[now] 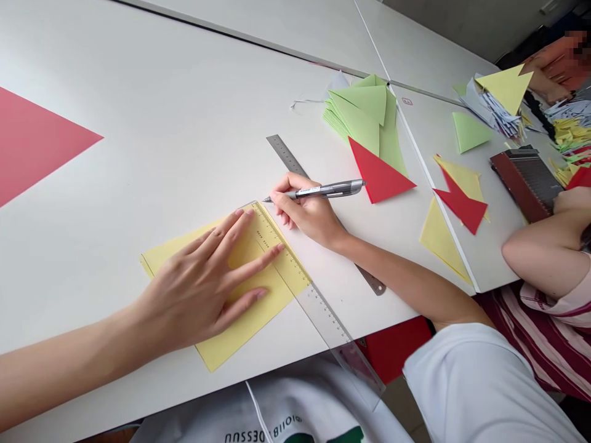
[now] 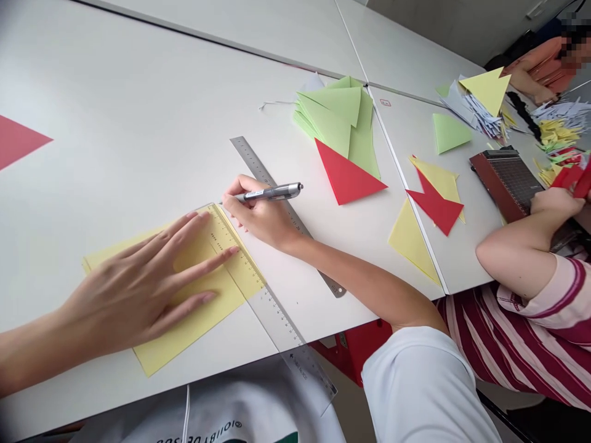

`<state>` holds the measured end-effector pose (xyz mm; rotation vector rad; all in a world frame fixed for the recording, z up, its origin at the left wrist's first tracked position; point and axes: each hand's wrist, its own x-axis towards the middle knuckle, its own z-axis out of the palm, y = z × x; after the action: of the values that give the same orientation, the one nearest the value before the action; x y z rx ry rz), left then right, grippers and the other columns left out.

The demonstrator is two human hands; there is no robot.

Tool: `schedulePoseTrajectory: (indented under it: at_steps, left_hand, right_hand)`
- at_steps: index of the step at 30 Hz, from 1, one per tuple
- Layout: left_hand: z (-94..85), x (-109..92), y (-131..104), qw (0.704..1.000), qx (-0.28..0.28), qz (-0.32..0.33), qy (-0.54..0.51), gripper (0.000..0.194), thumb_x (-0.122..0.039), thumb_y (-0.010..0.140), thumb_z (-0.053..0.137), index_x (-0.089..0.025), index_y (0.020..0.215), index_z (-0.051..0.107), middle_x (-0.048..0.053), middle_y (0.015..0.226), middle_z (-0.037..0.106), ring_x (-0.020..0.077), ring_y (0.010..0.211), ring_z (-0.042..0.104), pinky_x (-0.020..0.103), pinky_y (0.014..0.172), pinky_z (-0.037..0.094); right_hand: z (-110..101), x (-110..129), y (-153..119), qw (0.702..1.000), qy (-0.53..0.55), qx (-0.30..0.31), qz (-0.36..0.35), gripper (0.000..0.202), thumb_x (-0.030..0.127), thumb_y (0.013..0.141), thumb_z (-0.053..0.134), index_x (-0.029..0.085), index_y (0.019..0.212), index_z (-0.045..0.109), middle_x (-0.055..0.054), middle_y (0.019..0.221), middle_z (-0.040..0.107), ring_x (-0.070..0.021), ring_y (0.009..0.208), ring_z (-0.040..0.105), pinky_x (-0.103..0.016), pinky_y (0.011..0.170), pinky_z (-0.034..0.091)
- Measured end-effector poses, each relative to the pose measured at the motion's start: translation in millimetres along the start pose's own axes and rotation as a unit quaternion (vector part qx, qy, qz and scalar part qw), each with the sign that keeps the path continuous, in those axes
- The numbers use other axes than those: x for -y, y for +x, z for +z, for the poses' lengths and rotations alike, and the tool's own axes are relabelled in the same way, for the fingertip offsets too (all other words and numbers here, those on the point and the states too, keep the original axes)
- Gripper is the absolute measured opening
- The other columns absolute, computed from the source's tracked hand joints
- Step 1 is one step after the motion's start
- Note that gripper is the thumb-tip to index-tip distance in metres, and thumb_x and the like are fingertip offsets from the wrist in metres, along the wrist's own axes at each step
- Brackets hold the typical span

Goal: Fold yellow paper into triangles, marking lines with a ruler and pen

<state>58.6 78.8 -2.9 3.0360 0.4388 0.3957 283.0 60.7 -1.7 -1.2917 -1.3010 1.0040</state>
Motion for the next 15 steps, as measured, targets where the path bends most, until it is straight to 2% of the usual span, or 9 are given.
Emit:
schedulePoseTrajectory:
  at_steps: [8,15]
  left_hand:
    - [1.2,1.4,0.3,1.000,-0.014,0.010,-0.008,0.053,-0.048,0.099,0.034,-0.038,0.150,0.025,0.008,0.164,0.005,0.0353,0.145,0.027,0.053,0.111,0.040]
    - [-1.4,-0.8,1.8,1.000,-0.003,-0.003,-0.027,0.050,-0.044,0.101,0.031,-0.040,0.151,0.023,0.003,0.164,0.003,0.0361,0.144,0.030,0.055,0.112,0.038]
  right_hand:
    - [-1.5,-1.8,1.0,0.999,0.004,0.011,-0.036,0.026,0.039,0.090,0.058,0.022,0.073,0.047,0.005,0.064,0.052,-0.0081,0.051,0.052,-0.021,0.046,0.044]
    - [-2.6,-2.5,1.6,0.999,-0.019,0.011,-0.029,0.018,0.027,0.091,0.055,0.021,0.076,0.048,0.006,0.064,0.051,-0.0071,0.053,0.053,-0.019,0.050,0.044]
